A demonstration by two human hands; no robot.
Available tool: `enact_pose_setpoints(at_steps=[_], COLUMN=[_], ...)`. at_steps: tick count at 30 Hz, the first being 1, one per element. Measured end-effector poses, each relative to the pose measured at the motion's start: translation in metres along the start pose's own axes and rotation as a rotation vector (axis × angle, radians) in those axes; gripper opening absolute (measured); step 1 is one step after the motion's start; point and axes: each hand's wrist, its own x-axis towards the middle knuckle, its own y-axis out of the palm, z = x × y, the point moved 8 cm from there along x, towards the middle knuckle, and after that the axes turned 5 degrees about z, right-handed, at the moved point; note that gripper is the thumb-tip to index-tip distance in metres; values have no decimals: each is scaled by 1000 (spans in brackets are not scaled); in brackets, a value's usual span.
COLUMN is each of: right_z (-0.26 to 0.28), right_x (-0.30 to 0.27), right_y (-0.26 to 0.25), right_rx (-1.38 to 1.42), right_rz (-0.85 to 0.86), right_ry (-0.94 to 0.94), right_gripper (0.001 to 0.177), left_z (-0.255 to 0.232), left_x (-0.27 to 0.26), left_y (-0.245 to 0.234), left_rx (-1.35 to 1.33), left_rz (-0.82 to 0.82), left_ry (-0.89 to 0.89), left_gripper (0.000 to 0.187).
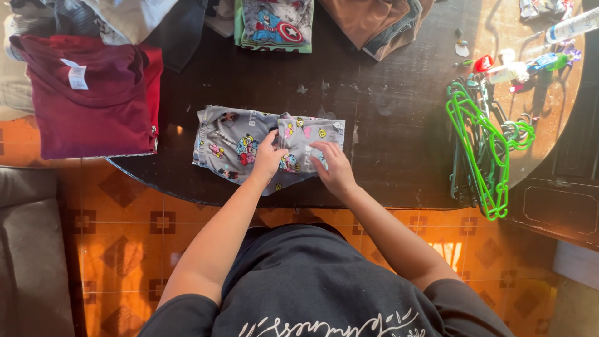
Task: Folding various items of clothing on a table.
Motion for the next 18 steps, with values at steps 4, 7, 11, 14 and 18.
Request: enact_pose_setpoints(at_steps=[4,7,11,14,18], right_z=[5,0,-9,-16,-18], right_x=[17,30,35,35,36], right_y=[17,53,93,105,107], right_rx=[-144,-304,-529,-608,-645], right_rz=[1,121,259,338,396], right_ry=[-98,-144,-160,-112,-48], right_gripper=[41,61,74,75,77], left_z=[-48,-84,-129,-128,-121], left_x=[-26,-46,-79,-92,-96], left_y=[4,-24,-76,-115,-139], left_rx=[191,685,1381,1456,1335], left_rz=[-65,-285,-684,-768,-693], left_ry=[-31,113,169,-45,-344], left_gripper=[54,47,65,86,101])
